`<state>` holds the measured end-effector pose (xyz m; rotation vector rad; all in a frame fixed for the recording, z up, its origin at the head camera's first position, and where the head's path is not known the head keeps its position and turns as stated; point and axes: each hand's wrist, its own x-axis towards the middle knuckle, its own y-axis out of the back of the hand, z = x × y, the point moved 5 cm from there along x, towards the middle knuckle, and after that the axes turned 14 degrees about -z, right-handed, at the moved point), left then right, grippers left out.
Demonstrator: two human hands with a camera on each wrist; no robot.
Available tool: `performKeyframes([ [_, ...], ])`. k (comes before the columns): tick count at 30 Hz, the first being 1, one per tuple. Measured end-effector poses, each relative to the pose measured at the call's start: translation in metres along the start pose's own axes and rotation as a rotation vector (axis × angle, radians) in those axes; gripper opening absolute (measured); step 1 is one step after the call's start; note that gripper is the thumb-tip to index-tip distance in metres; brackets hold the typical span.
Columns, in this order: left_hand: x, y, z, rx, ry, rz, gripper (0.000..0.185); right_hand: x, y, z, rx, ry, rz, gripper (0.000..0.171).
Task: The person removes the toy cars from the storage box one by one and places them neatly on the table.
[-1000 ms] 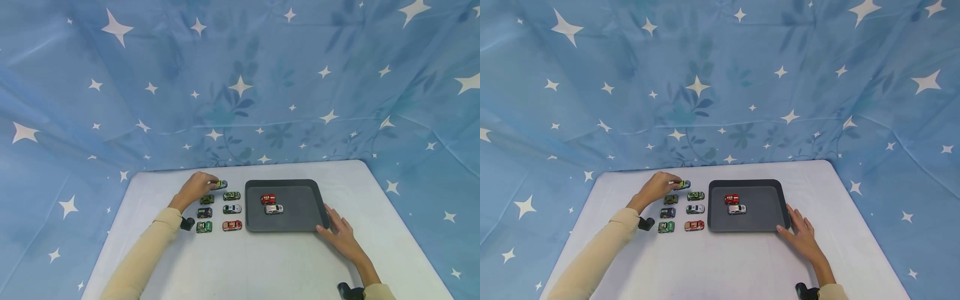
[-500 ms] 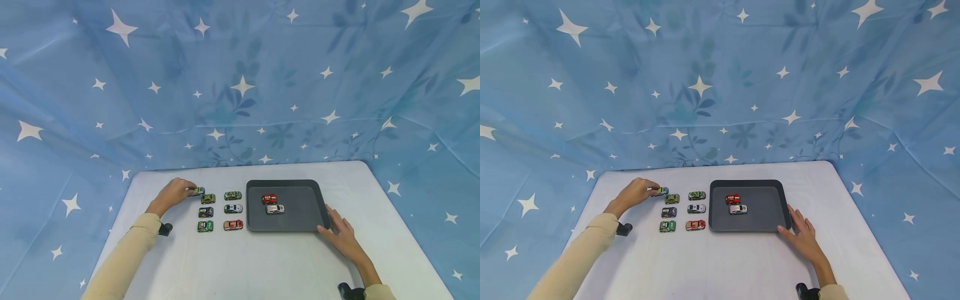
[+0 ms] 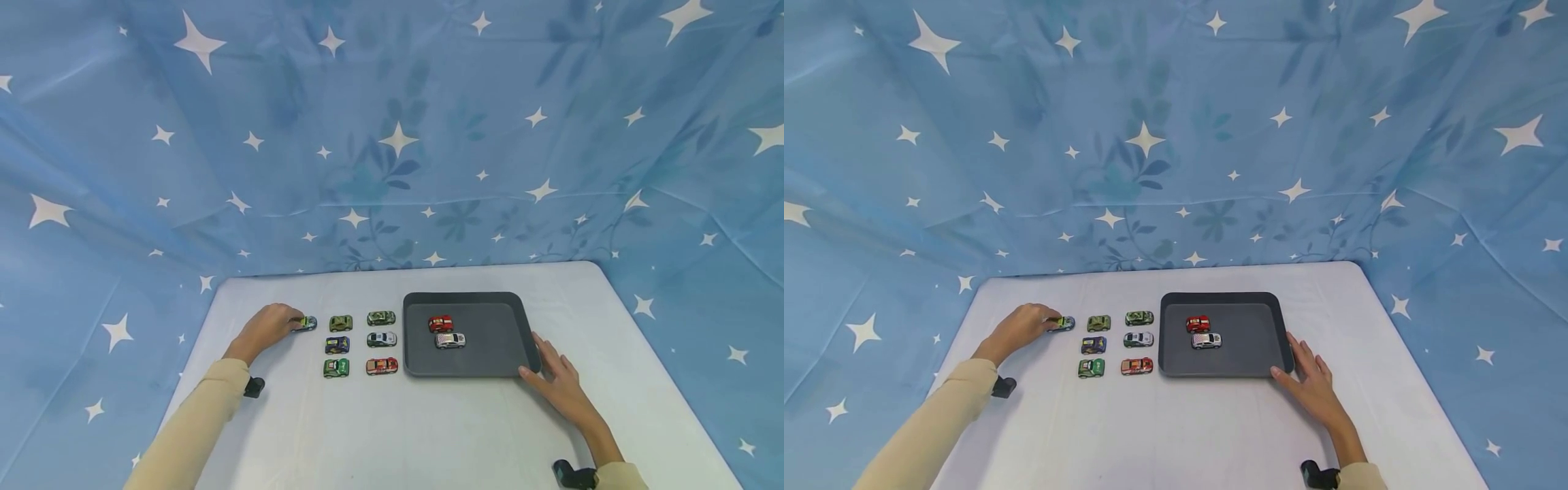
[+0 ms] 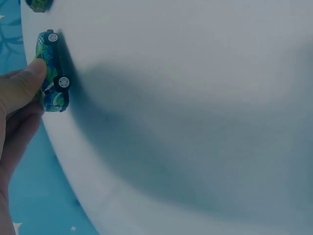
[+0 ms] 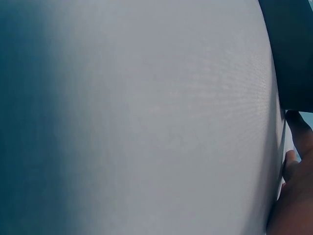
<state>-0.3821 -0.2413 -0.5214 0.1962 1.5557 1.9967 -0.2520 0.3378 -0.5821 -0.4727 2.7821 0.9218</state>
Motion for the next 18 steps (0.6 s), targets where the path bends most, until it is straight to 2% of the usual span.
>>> performKeyframes([
  [6, 0.0, -0.008, -0.003, 0.019, 0.001, 0.006, 0.016, 0.0, 0.001, 0.002, 0.003, 0.002, 0.002, 0.093],
  [12, 0.0, -0.013, 0.002, 0.042, -0.029, 0.02, 0.016, 0.0, 0.0, 0.003, -0.007, -0.011, 0.009, 0.093],
  [18, -0.002, -0.012, 0.004, 0.057, -0.057, 0.043, 0.017, 0.001, 0.0, 0.005, -0.009, -0.006, 0.017, 0.093],
])
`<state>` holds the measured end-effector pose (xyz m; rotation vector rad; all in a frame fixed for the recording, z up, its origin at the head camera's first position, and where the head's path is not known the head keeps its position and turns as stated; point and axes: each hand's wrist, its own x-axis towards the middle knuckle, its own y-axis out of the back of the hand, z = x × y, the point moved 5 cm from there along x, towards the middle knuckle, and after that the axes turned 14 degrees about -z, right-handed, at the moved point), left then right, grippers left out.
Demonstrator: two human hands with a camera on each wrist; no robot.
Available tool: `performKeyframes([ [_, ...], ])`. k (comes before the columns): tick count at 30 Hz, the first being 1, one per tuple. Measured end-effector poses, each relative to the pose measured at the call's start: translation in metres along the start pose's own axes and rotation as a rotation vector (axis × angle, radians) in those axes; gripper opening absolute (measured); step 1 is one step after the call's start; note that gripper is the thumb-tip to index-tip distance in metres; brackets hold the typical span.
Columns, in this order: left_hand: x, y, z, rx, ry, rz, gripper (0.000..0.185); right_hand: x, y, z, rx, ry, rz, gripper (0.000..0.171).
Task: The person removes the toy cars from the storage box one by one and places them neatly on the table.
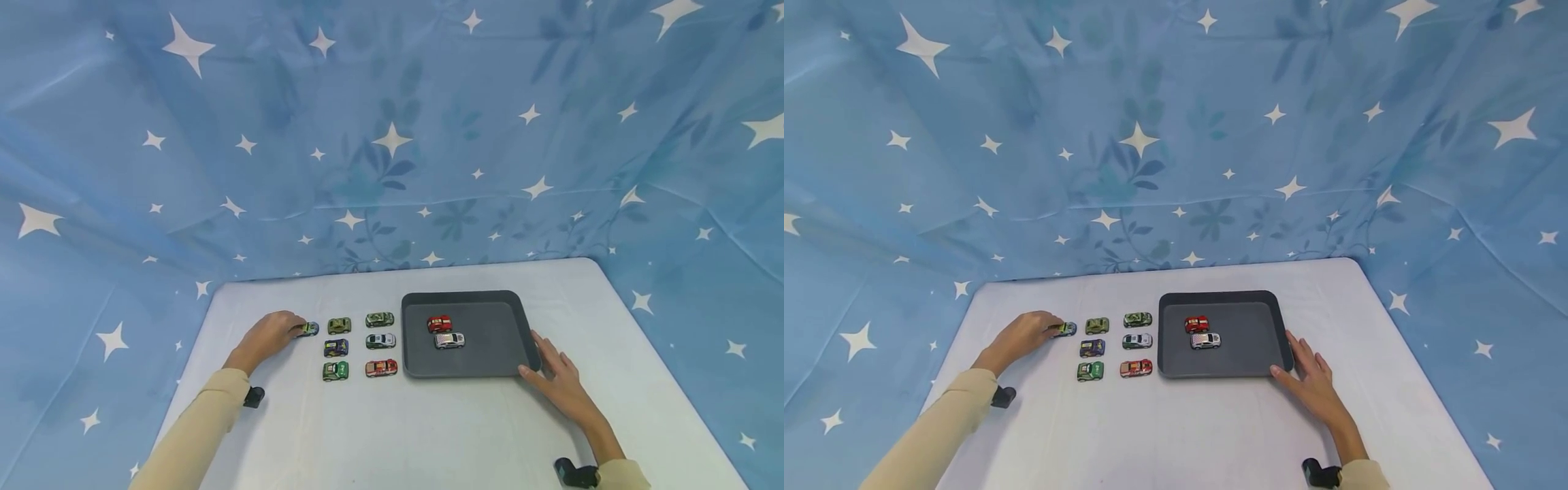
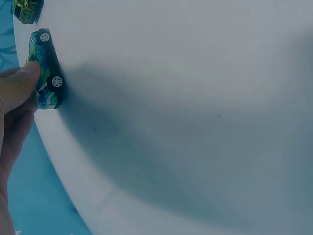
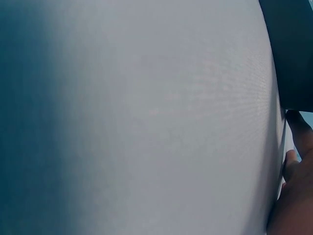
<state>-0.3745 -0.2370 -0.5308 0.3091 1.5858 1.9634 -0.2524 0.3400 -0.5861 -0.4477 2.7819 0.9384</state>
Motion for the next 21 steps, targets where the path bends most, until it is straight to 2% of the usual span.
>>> performKeyframes([
  [6, -0.002, 0.001, -0.001, -0.025, 0.008, 0.019, 0.022, 0.0, 0.001, 0.001, -0.008, 0.005, 0.005, 0.092],
  [11, -0.002, 0.008, -0.001, -0.097, 0.008, 0.107, 0.036, -0.001, 0.001, 0.0, 0.005, 0.006, 0.005, 0.093],
  [17, 0.012, 0.016, 0.011, -0.281, -0.04, 0.169, 0.05, -0.002, 0.001, -0.001, 0.015, 0.017, 0.009, 0.092],
  [21, 0.027, 0.018, 0.025, -0.34, -0.051, 0.18, 0.054, -0.001, 0.0, -0.002, 0.013, 0.017, 0.009, 0.092],
])
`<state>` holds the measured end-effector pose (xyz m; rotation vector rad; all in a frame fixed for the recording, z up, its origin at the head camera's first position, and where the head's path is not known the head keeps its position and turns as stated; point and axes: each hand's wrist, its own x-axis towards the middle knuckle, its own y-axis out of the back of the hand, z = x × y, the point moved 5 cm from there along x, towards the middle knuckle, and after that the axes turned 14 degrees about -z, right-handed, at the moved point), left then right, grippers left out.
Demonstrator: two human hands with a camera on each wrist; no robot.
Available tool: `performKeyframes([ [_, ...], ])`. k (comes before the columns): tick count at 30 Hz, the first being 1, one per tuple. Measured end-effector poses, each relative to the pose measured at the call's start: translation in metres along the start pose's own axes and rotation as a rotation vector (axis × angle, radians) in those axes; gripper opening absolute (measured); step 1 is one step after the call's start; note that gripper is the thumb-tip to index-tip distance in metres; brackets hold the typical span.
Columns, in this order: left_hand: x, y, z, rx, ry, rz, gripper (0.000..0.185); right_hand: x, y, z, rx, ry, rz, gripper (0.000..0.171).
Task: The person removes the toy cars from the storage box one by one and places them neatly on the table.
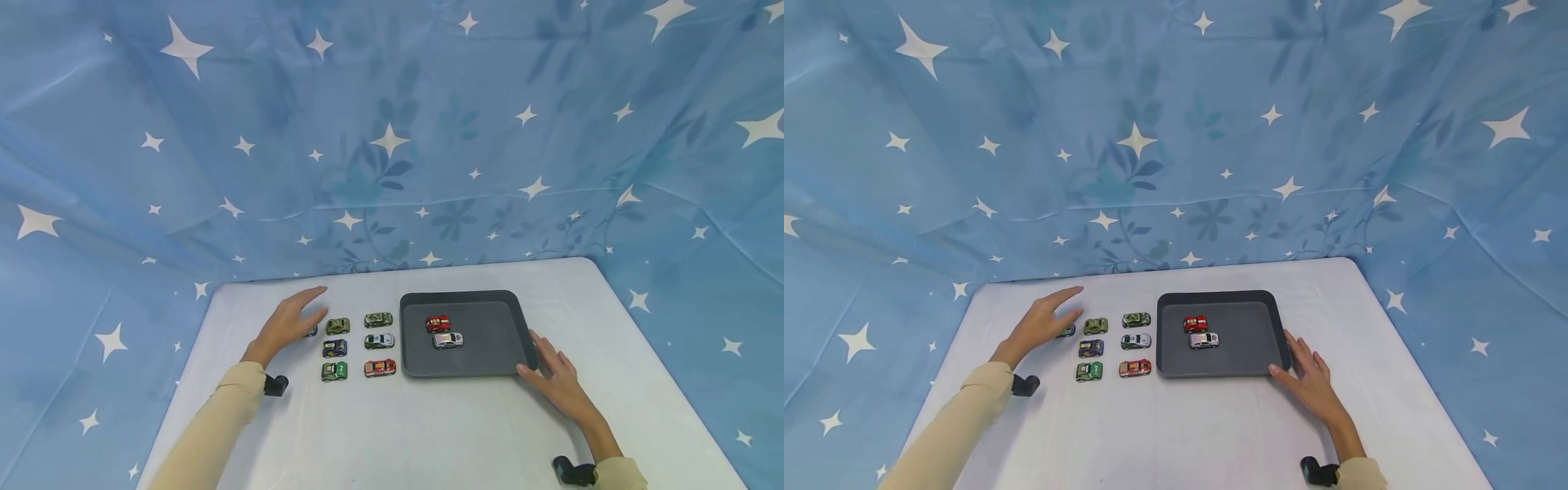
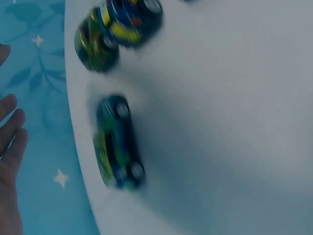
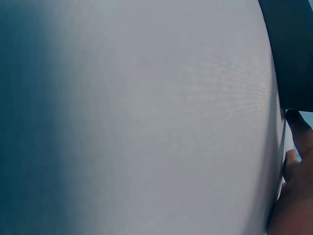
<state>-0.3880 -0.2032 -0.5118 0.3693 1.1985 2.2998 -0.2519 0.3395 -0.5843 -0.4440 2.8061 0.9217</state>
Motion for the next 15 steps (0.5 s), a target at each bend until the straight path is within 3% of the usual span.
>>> performKeyframes([
  [8, 0.037, -0.017, 0.037, -0.047, -0.067, -0.01, 0.055, 0.0, 0.0, -0.001, -0.002, 0.006, 0.006, 0.092],
  [15, 0.073, -0.039, 0.075, -0.11, -0.163, -0.07, 0.053, 0.0, 0.0, -0.001, 0.004, 0.008, 0.009, 0.092],
])
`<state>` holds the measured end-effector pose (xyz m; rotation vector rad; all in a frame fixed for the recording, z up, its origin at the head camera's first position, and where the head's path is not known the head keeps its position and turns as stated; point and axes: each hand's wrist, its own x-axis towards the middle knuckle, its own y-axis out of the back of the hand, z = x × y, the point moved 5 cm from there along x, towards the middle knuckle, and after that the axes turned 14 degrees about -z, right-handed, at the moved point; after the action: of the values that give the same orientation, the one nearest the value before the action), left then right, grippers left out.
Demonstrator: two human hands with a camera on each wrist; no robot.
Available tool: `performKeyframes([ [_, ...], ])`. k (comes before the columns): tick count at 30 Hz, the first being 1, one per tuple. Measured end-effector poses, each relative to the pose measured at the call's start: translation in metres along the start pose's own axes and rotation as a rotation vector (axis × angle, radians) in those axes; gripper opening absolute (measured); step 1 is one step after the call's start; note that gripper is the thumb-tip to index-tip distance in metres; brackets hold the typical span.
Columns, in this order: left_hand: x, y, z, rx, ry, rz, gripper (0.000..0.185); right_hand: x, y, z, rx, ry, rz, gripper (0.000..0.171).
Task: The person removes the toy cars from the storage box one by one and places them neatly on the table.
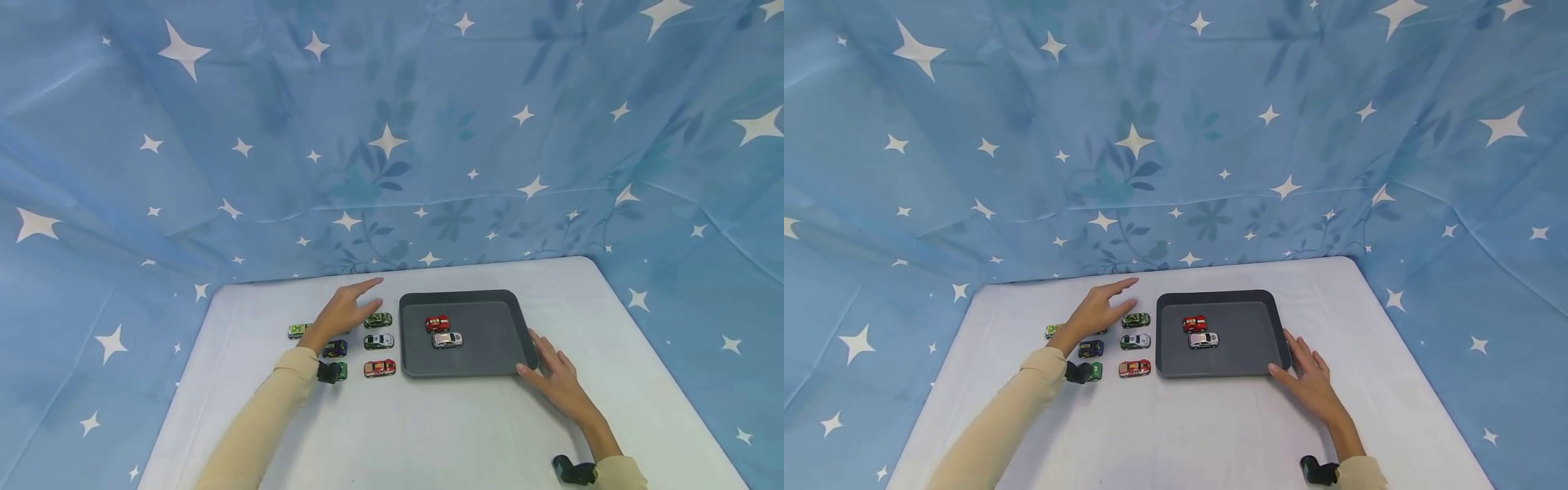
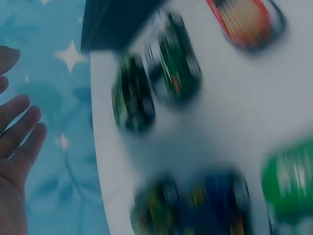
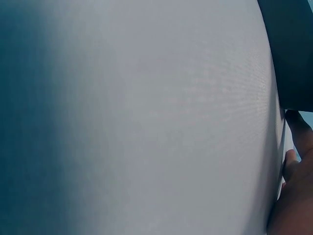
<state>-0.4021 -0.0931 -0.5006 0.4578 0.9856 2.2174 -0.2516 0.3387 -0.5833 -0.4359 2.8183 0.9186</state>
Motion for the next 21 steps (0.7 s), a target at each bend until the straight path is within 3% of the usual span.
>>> performKeyframes([
  [4, 0.021, -0.016, 0.016, -0.046, -0.025, -0.044, 0.052, 0.001, -0.001, 0.001, -0.002, -0.006, -0.004, 0.092],
  [12, 0.05, -0.042, 0.043, -0.057, -0.01, -0.14, 0.05, -0.001, 0.0, 0.0, -0.007, -0.004, 0.002, 0.092],
  [21, 0.065, -0.069, 0.048, -0.053, 0.009, -0.23, 0.049, 0.0, 0.001, 0.001, 0.002, 0.018, 0.007, 0.091],
])
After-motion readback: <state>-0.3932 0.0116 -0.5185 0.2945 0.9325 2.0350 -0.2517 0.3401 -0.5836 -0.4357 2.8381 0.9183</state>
